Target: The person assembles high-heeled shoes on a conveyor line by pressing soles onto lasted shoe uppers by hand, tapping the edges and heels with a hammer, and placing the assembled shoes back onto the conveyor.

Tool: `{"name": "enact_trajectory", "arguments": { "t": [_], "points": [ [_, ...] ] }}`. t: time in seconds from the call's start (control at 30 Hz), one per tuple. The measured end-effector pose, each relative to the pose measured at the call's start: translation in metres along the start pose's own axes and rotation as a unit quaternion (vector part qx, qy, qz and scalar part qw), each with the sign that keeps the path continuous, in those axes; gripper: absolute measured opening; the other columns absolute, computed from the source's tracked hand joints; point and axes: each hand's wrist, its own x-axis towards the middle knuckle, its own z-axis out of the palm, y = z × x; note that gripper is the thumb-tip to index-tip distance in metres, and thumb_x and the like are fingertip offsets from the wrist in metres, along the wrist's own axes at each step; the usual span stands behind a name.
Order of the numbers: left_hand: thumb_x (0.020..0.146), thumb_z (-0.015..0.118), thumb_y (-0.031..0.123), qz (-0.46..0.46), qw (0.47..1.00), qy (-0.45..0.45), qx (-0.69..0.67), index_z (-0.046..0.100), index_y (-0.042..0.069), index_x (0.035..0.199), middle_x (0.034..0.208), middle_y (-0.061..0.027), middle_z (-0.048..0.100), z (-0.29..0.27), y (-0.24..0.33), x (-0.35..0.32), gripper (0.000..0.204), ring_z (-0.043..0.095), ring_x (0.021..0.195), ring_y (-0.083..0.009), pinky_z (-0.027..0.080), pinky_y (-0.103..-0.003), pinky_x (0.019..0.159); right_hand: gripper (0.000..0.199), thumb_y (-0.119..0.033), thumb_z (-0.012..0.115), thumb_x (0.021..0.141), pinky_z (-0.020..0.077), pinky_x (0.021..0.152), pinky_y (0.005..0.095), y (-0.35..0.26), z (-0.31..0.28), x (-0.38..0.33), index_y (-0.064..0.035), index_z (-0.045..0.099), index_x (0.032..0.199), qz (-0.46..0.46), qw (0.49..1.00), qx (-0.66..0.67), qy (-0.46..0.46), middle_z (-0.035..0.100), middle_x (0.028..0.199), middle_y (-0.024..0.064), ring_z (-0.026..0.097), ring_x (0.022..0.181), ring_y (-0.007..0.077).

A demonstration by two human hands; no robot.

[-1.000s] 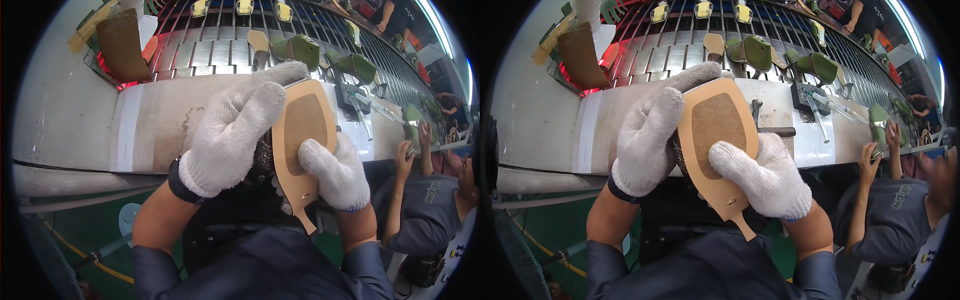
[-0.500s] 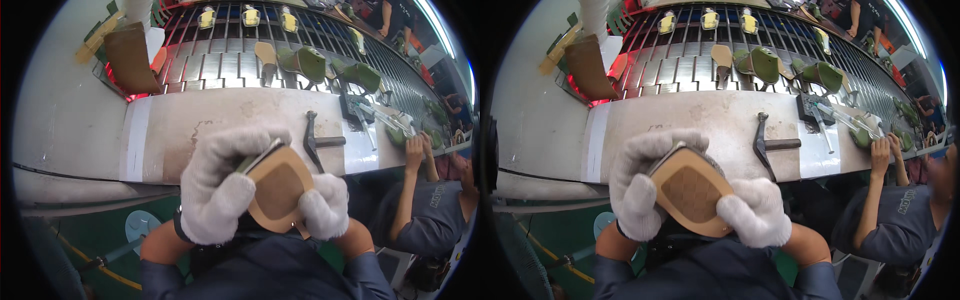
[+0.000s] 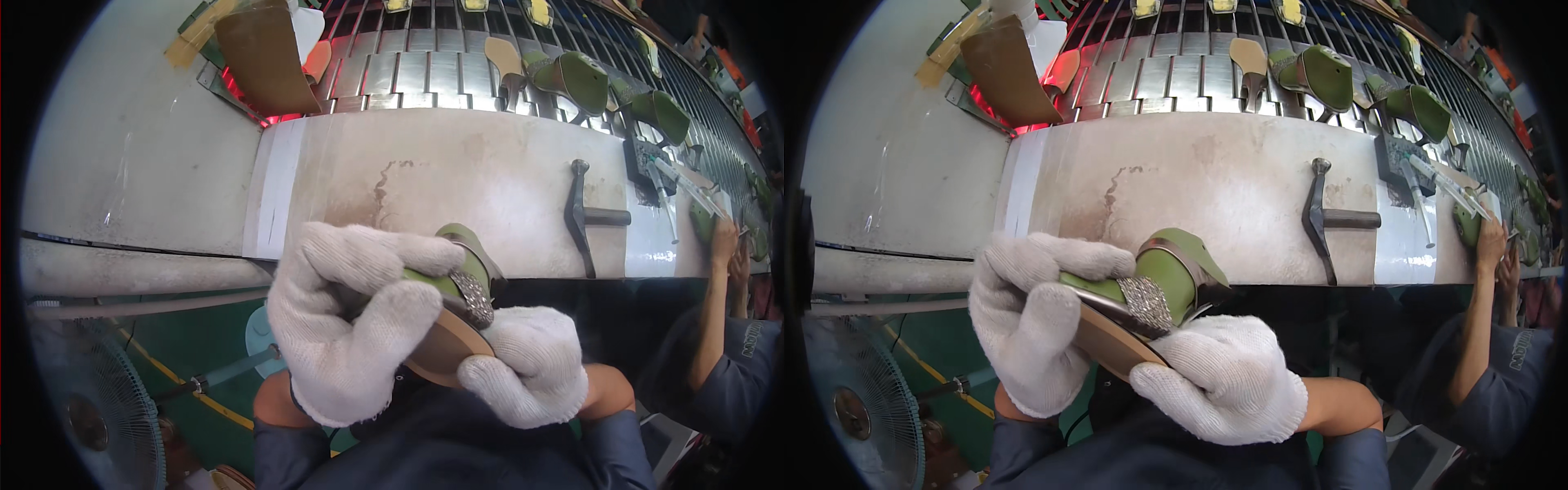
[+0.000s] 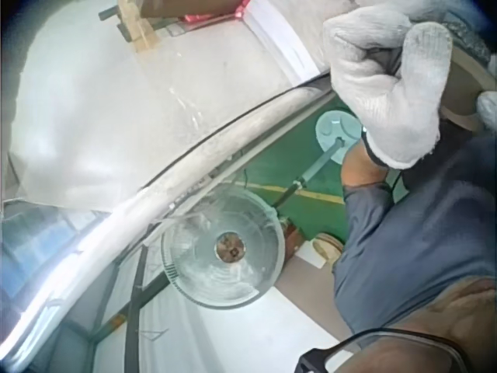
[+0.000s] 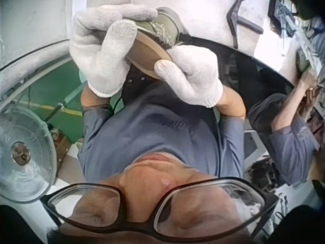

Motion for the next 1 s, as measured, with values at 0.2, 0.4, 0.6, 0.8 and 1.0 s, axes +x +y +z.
{"name": "enact_trajectory", "arguments": {
  "t": [0.2,0.4,0.6,0.8,1.0],
  "points": [
    [0.11,0.057,0.009,0.015,0.997,0.06,0.046,0.062,-0.008,0.12,0.121,-0.0295,0.077,-0.001,-0.004,0.001,0.02,0.078,0.106,-0.0257,0.063,-0.038,0.095,0.022,-0.018,0.087,0.093,0.0545,0.054,0.0391,0.01,0.006,0.007,0.0019,0.079,0.098,-0.032,0.999,0.01,0.017,0.07,0.069,0.0146,0.071,0.059,0.0317],
    [0.111,0.06,0.016,0.001,0.997,0.029,0.076,0.063,-0.008,0.119,0.12,-0.0297,0.077,-0.01,0.0,0.001,0.026,0.078,0.107,-0.0278,0.063,-0.041,0.097,0.021,-0.02,0.081,0.098,0.0535,0.056,0.042,0.006,0.012,0.01,-0.002,0.076,0.089,-0.002,0.999,0.035,0.033,0.066,0.066,0.0148,0.07,0.059,0.0314],
    [0.115,0.06,0.021,0.197,0.975,0.103,0.023,0.06,-0.004,0.131,0.138,-0.0316,0.07,-0.01,-0.089,-0.008,0.029,0.073,0.122,-0.037,0.059,-0.05,0.108,0.025,-0.03,0.075,0.101,0.0562,0.061,0.0485,0.015,-0.007,0.032,-0.0074,0.069,0.09,-0.018,0.964,-0.26,-0.051,0.068,0.07,0.0106,0.071,0.063,0.0346],
    [0.104,0.079,0.015,0.169,0.955,0.0,0.246,0.07,-0.001,0.141,0.145,-0.0298,0.069,-0.04,-0.141,-0.03,0.041,0.072,0.131,-0.0387,0.058,-0.042,0.111,0.017,-0.022,0.079,0.089,0.0591,0.08,0.0488,0.059,-0.01,0.024,-0.0078,0.071,0.095,-0.003,0.913,-0.395,-0.105,0.074,0.107,0.0164,0.074,0.098,0.0354],
    [0.105,0.074,0.005,0.259,0.902,-0.031,0.343,0.07,0.0,0.142,0.147,-0.0291,0.068,-0.038,-0.149,-0.022,0.038,0.071,0.134,-0.039,0.056,-0.046,0.114,0.027,-0.012,0.089,0.076,0.059,0.098,0.048,0.075,-0.006,0.022,-0.0069,0.074,0.098,-0.05,0.923,-0.38,-0.005,0.065,0.145,0.0195,0.068,0.125,0.0402]
  ]
}}
